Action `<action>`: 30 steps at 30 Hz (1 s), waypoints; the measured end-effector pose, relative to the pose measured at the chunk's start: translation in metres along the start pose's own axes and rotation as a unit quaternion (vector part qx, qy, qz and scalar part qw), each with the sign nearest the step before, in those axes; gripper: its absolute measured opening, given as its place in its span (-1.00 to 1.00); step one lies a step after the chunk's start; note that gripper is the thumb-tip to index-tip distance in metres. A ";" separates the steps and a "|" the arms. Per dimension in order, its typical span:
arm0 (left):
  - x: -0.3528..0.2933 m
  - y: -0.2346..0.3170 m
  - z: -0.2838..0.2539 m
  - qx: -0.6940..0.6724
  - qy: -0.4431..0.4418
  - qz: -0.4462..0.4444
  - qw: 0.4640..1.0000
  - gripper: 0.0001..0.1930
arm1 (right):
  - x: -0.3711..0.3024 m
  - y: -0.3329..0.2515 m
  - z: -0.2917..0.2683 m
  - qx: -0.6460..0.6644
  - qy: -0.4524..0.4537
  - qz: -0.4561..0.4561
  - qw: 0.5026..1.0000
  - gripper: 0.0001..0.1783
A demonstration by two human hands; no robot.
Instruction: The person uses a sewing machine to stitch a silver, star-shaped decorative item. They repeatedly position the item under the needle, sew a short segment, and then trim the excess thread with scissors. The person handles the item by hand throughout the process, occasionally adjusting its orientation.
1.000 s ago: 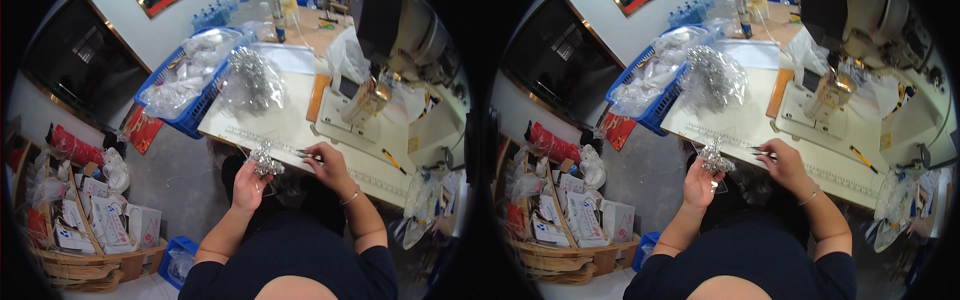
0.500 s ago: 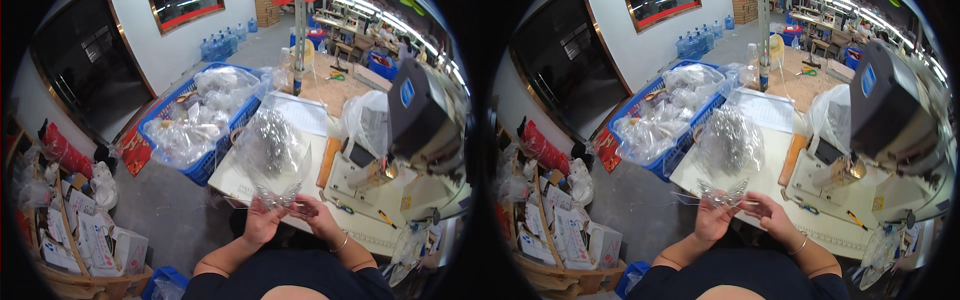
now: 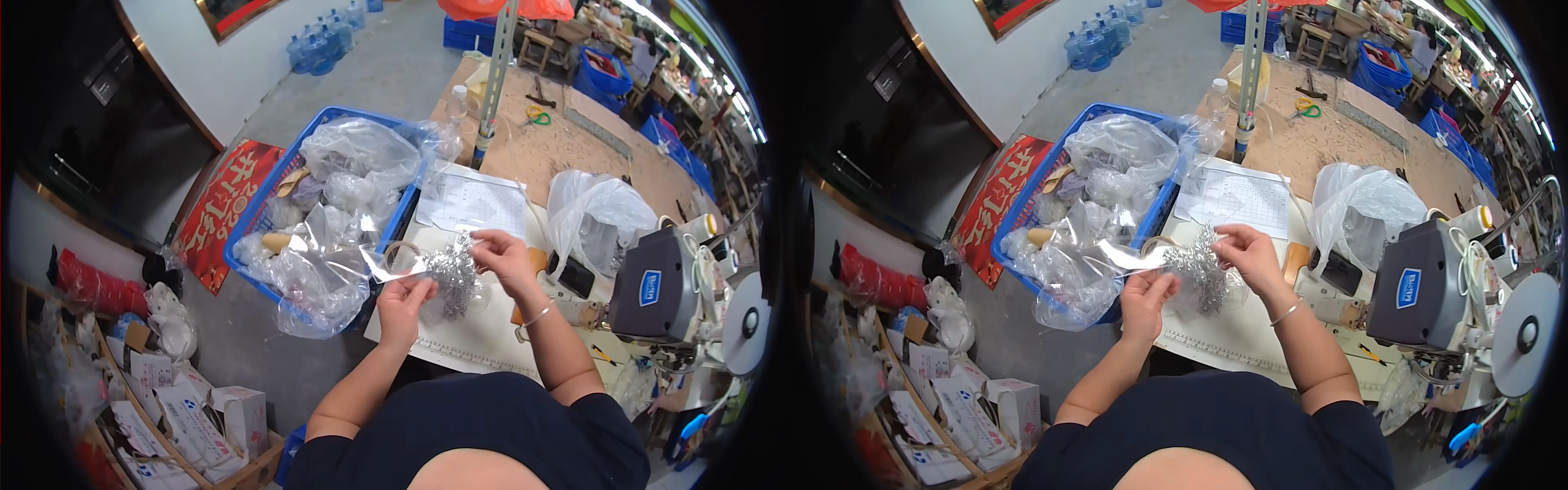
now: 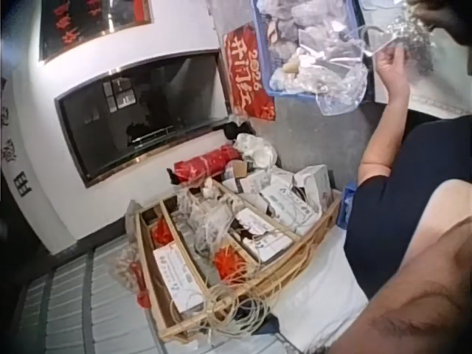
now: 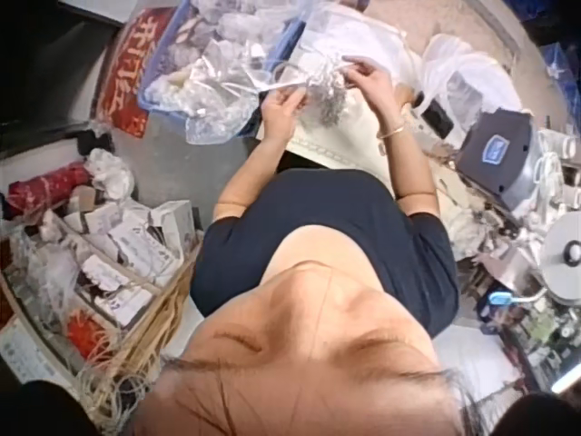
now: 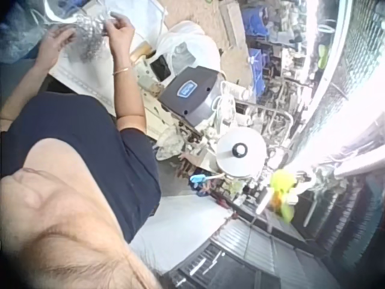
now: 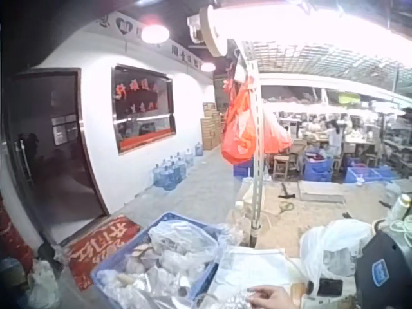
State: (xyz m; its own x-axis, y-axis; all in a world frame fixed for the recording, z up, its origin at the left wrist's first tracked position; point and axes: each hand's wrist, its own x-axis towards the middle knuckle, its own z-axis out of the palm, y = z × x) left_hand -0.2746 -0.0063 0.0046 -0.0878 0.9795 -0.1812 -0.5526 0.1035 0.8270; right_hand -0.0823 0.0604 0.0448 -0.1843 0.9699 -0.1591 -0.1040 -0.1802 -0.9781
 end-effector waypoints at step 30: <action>0.059 0.051 0.018 0.540 -0.185 0.331 0.751 -0.35 | 0.264 0.032 -0.146 -0.166 0.250 0.039 0.953 -0.67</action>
State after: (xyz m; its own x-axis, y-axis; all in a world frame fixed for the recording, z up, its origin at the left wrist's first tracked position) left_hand -0.2929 0.0599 0.0454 0.2995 0.8383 0.4556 0.5232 -0.5436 0.6564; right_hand 0.0088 0.3351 -0.0479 0.3185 0.9276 -0.1951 0.2211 -0.2729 -0.9363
